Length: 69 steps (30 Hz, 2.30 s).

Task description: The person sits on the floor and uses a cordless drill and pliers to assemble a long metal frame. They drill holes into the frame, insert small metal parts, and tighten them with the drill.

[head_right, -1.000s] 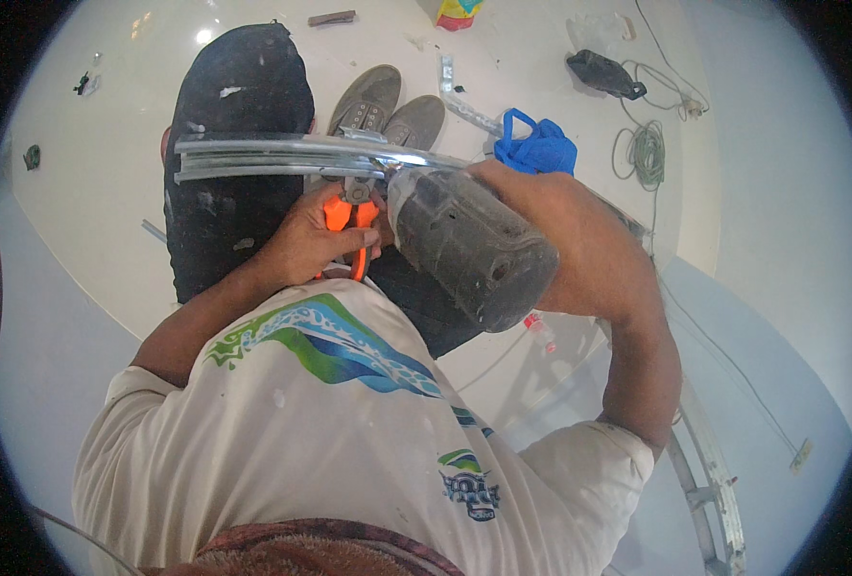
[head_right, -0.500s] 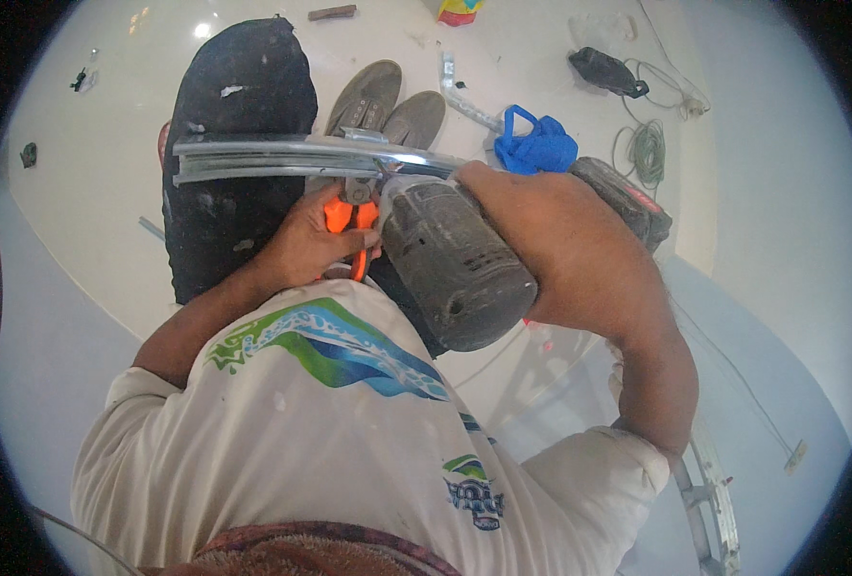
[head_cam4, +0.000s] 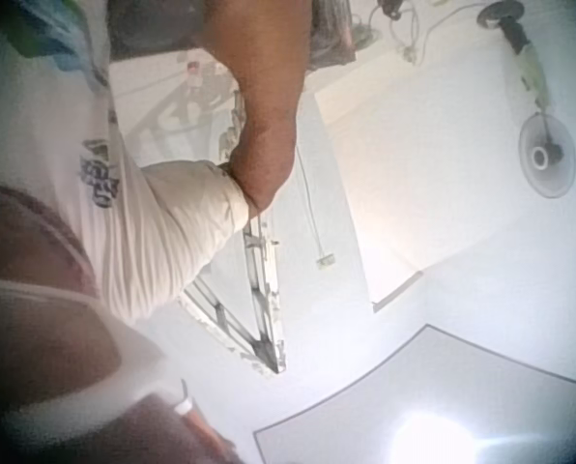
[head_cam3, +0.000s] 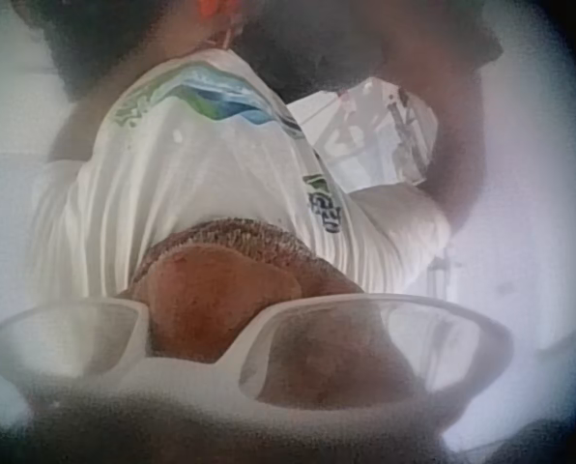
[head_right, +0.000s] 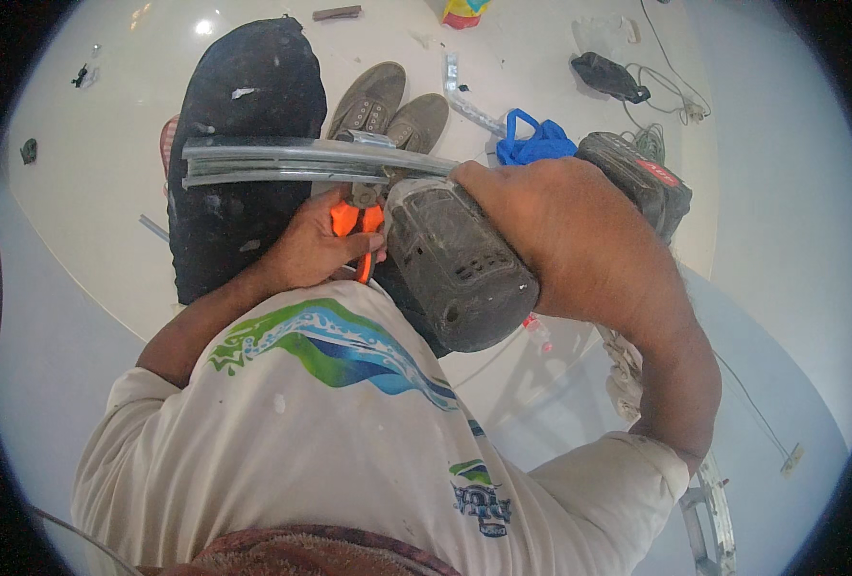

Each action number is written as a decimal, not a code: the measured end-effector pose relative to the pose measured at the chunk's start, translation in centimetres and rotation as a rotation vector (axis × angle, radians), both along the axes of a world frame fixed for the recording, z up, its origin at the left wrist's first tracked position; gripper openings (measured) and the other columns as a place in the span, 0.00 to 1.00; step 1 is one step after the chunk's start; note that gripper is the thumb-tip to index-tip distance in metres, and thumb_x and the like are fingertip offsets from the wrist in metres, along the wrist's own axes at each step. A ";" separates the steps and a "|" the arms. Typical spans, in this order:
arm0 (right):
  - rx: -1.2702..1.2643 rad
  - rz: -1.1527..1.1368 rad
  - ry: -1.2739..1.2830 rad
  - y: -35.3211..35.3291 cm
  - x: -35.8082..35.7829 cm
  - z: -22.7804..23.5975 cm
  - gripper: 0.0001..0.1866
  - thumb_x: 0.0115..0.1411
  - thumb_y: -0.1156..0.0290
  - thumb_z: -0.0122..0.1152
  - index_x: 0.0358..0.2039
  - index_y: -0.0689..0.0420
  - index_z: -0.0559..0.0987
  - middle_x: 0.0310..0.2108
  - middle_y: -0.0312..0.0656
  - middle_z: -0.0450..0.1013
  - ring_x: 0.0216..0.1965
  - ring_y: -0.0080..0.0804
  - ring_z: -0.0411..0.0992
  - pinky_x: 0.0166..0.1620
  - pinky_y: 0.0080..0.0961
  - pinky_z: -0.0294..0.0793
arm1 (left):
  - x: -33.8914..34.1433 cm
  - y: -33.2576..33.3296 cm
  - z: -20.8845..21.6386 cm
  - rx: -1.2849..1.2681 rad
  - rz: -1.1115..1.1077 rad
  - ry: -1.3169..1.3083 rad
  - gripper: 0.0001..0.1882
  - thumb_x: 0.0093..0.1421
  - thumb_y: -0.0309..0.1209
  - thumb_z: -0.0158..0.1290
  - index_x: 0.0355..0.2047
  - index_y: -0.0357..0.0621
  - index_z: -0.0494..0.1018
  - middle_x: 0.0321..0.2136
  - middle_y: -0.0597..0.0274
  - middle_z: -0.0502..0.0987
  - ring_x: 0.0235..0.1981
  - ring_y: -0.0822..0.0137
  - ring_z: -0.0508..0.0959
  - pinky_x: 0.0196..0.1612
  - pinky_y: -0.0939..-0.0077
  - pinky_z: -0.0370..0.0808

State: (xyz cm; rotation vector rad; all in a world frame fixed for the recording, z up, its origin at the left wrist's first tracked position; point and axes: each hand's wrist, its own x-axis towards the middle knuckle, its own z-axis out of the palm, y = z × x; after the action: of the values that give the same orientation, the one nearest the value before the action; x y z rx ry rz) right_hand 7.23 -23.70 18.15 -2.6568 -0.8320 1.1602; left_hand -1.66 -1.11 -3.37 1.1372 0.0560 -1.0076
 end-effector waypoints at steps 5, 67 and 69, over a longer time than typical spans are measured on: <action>0.038 -0.019 0.018 -0.3 0.0 -0.3 0.40 0.43 0.67 0.78 0.60 0.55 0.78 0.39 0.49 0.86 0.40 0.47 0.86 0.45 0.39 0.82 | 0.1 0.0 0.1 0.006 -0.016 -0.019 0.16 0.70 0.22 0.59 0.55 0.39 0.70 0.39 0.61 0.81 0.41 0.68 0.84 0.49 0.67 0.84; 0.114 -0.045 0.008 -0.7 0.4 -0.9 0.33 0.50 0.64 0.76 0.59 0.51 0.78 0.37 0.47 0.85 0.37 0.45 0.86 0.46 0.42 0.80 | 0.1 0.4 0.4 -0.043 0.033 -0.022 0.18 0.68 0.22 0.60 0.57 0.36 0.70 0.39 0.58 0.82 0.39 0.67 0.86 0.46 0.68 0.85; 0.110 -0.051 0.017 -0.8 0.4 -1.0 0.34 0.48 0.64 0.76 0.58 0.51 0.78 0.37 0.47 0.85 0.37 0.47 0.85 0.45 0.42 0.80 | 0.0 0.4 -0.1 -0.057 0.010 -0.044 0.18 0.70 0.24 0.59 0.58 0.40 0.69 0.40 0.59 0.83 0.41 0.66 0.86 0.47 0.67 0.87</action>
State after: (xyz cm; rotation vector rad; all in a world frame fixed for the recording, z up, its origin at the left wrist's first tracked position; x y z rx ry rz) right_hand 7.67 -24.49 17.19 -2.5601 -0.7969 1.0910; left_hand -1.71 -0.70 -3.44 1.1061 -0.0025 -0.9690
